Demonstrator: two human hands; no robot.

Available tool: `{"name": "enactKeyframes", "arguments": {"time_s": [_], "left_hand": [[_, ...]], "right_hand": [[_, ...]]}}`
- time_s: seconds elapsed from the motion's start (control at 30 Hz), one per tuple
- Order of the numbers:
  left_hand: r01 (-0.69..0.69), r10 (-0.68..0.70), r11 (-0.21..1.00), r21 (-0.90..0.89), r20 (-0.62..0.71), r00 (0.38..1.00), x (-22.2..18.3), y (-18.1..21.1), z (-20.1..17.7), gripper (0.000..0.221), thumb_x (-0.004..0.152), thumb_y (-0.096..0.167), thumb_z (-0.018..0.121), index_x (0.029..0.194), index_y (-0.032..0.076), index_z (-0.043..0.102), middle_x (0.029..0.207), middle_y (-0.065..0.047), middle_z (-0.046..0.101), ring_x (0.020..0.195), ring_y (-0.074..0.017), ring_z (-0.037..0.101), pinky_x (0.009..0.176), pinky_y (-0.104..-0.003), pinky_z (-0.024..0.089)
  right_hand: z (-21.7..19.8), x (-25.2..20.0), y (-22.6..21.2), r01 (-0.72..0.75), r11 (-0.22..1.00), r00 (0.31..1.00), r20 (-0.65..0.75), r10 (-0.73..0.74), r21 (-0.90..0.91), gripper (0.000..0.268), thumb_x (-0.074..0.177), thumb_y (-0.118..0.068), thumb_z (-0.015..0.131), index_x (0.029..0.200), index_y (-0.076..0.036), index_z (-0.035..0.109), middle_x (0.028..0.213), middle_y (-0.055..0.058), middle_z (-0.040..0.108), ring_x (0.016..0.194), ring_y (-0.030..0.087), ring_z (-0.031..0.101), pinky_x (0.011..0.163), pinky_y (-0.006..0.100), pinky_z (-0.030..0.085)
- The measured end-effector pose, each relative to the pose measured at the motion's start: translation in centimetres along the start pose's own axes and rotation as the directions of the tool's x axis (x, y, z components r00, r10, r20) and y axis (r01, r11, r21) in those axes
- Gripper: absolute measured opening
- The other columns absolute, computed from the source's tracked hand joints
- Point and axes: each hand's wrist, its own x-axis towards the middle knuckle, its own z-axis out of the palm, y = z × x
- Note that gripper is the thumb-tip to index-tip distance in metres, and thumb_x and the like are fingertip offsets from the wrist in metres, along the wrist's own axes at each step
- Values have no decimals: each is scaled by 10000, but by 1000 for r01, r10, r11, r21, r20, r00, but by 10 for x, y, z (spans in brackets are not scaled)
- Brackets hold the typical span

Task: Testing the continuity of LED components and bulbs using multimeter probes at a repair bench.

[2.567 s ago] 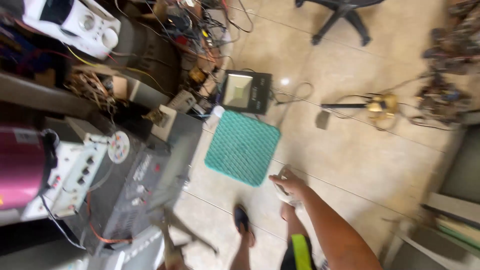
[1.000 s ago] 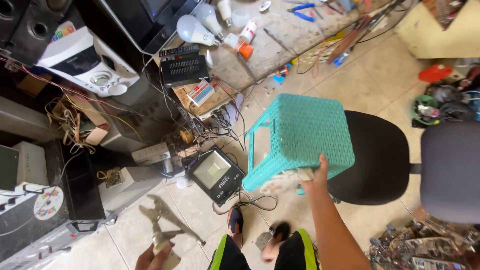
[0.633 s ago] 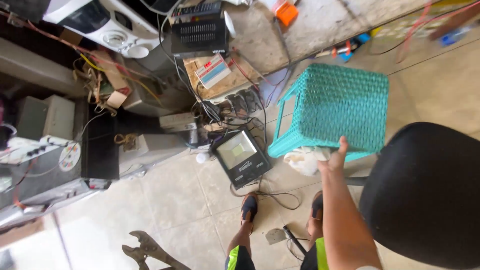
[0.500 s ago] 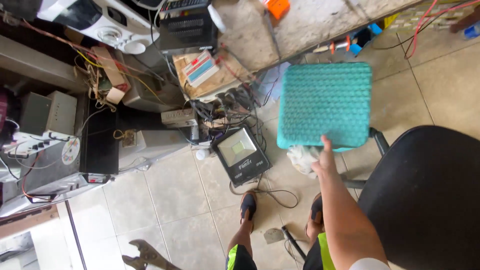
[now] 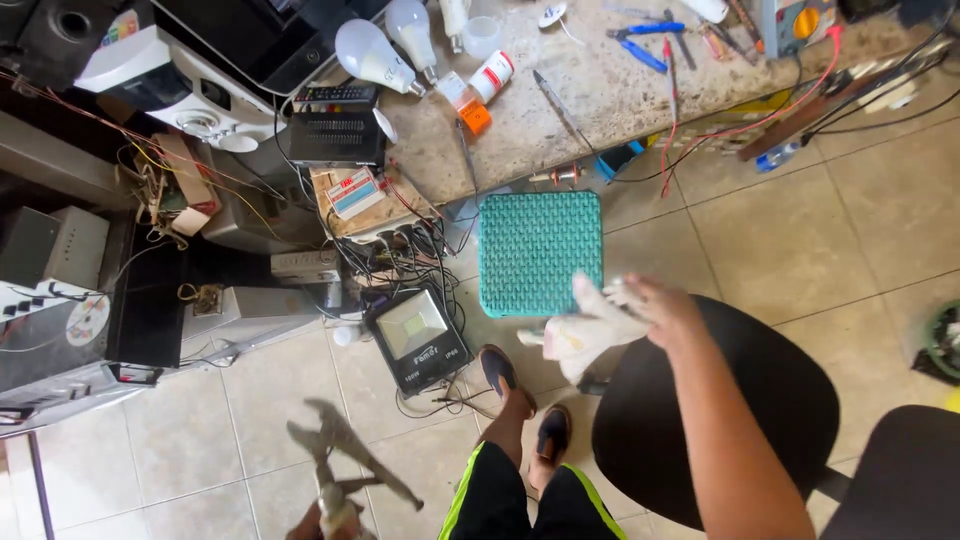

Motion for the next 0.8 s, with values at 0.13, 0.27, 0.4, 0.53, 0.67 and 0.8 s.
{"name": "enactKeyframes", "arguments": {"time_s": [0.13, 0.27, 0.4, 0.53, 0.67, 0.8], "left_hand": [[-38, 24, 999, 17, 506, 862, 46, 32, -28, 441, 726, 292, 755, 1054, 11, 840, 789, -128, 711, 716, -217, 604, 639, -329, 489], [-194, 158, 981, -8, 612, 774, 76, 55, -14, 372, 746, 222, 823, 1038, -2, 764, 879, -140, 759, 760, -250, 694, 623, -362, 530], [-386, 158, 906, 175, 705, 692, 73, 134, -6, 313, 764, 370, 784, 928, 105, 754, 892, -52, 769, 742, -198, 717, 646, -316, 548], [-535, 252, 837, 111, 790, 558, 83, 161, 35, 353, 810, 464, 750, 953, 141, 755, 940, -40, 760, 765, -185, 726, 685, -302, 598], [-463, 202, 886, 38, 867, 456, 79, 194, 77, 462, 799, 504, 741, 1071, 132, 735, 921, -35, 743, 721, -161, 692, 605, -288, 549], [-298, 90, 954, 43, 903, 420, 71, 206, 115, 554, 786, 478, 712, 1182, 91, 715, 989, -72, 757, 830, -192, 700, 683, -312, 535]], "right_hand": [[-65, 8, -26, 320, 869, 934, 30, -356, 378, 229, 972, -220, 683, 1173, -120, 730, 1019, 102, 761, 796, 238, 718, 594, 417, 585], [-128, -46, -79, 526, 719, 823, -59, -565, 455, 254, 945, -147, 676, 1176, -230, 739, 1061, -19, 755, 810, 141, 711, 613, 360, 582], [-139, -154, -131, 656, 670, 753, -242, -612, 347, 169, 946, -195, 739, 1105, -247, 766, 1064, -99, 778, 840, 96, 725, 687, 319, 624], [-139, -145, -145, 716, 646, 696, -199, -690, 266, 215, 955, -144, 708, 1165, -175, 741, 1163, -41, 767, 947, 47, 729, 775, 236, 611], [-141, -151, -162, 686, 708, 728, -137, -672, 171, 230, 980, -149, 671, 1198, -181, 733, 1130, -27, 749, 918, 101, 700, 748, 275, 579], [-139, -157, -179, 699, 708, 714, -133, -687, 100, 238, 991, -121, 640, 1213, -147, 722, 1187, -23, 739, 976, 89, 690, 799, 251, 563]]}}
